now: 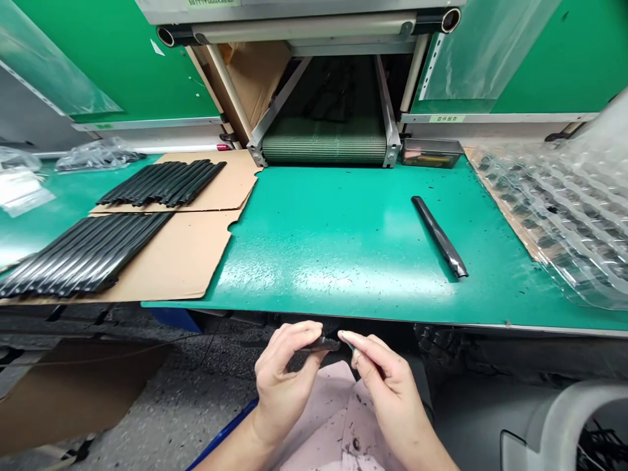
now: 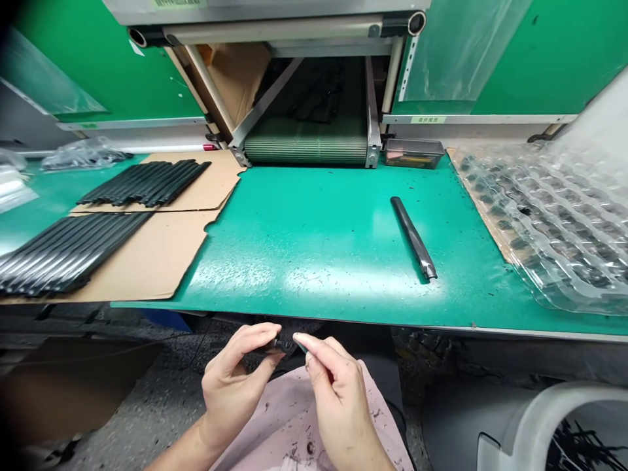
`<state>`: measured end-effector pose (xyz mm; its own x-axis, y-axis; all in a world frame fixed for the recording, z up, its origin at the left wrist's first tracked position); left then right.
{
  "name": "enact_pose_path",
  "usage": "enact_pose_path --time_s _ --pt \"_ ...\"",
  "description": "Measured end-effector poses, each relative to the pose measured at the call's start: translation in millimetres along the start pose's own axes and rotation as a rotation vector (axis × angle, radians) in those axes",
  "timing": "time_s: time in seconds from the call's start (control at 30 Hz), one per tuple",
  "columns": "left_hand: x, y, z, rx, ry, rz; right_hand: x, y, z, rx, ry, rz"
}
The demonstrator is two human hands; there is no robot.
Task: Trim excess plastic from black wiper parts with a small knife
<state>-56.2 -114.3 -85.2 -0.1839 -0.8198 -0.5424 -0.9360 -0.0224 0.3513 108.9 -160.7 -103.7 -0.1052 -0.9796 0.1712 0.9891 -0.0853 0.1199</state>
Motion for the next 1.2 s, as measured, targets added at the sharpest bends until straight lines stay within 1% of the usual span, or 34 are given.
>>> enact_pose_path --time_s 0.07,0.23,0.47,0.6,0.67,0.73,0.83,0.93,1.03,1.1,1.13,1.17,1.2 --pt "-2 4.0 -4 -0.049 -0.04 -0.009 3 -3 6 -0.004 -0.011 0.042" --pt "-6 6.1 -11 -0.14 -0.065 0.0 3 -7 16 -0.034 -0.038 0.106" --pt "-10 8.4 -18 -0.236 -0.143 0.031 3 -8 11 -0.153 -0.112 0.123" --pt "-14 9.5 -21 -0.231 -0.183 0.061 3 -7 12 -0.169 -0.061 0.094" --pt "-18 10.7 -23 -0.201 -0.198 0.092 3 -7 14 -0.127 -0.02 0.079" --pt "-23 12.6 -28 -0.136 -0.229 0.152 -1 -4 13 -0.022 0.022 0.033" --pt "-41 12.5 -37 -0.062 -0.329 0.349 -9 5 14 0.106 0.086 -0.064" --pt "-72 7.0 -45 -0.177 -0.469 0.551 -16 18 24 0.094 0.161 -0.163" --pt "-104 -8.2 -49 -0.313 -0.581 0.727 -21 22 39 0.177 0.23 -0.176" --pt "-117 -22.8 -50 -0.335 -0.624 0.851 -23 24 45 0.276 0.249 -0.221" --pt "-121 -29.6 -49 -0.329 -0.641 0.882 -24 26 45 0.298 0.245 -0.265" --pt "-123 -35.1 -48 -0.318 -0.652 0.873 -25 28 43 0.293 0.222 -0.314" --pt "-124 -38.7 -46 -0.304 -0.651 0.81 -26 31 39 0.257 0.181 -0.362"
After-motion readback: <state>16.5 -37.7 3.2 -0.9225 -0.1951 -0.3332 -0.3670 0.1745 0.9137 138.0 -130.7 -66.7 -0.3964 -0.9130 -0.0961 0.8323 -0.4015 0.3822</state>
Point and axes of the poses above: each hand's wrist, its own x-axis away from the middle knuckle, its own y-axis out of the back of the hand, z = x × y, the point moved 5 cm from there along -x, towards the middle knuckle, and after that the axes turned 2 degrees about x, right-handed, at the moved point
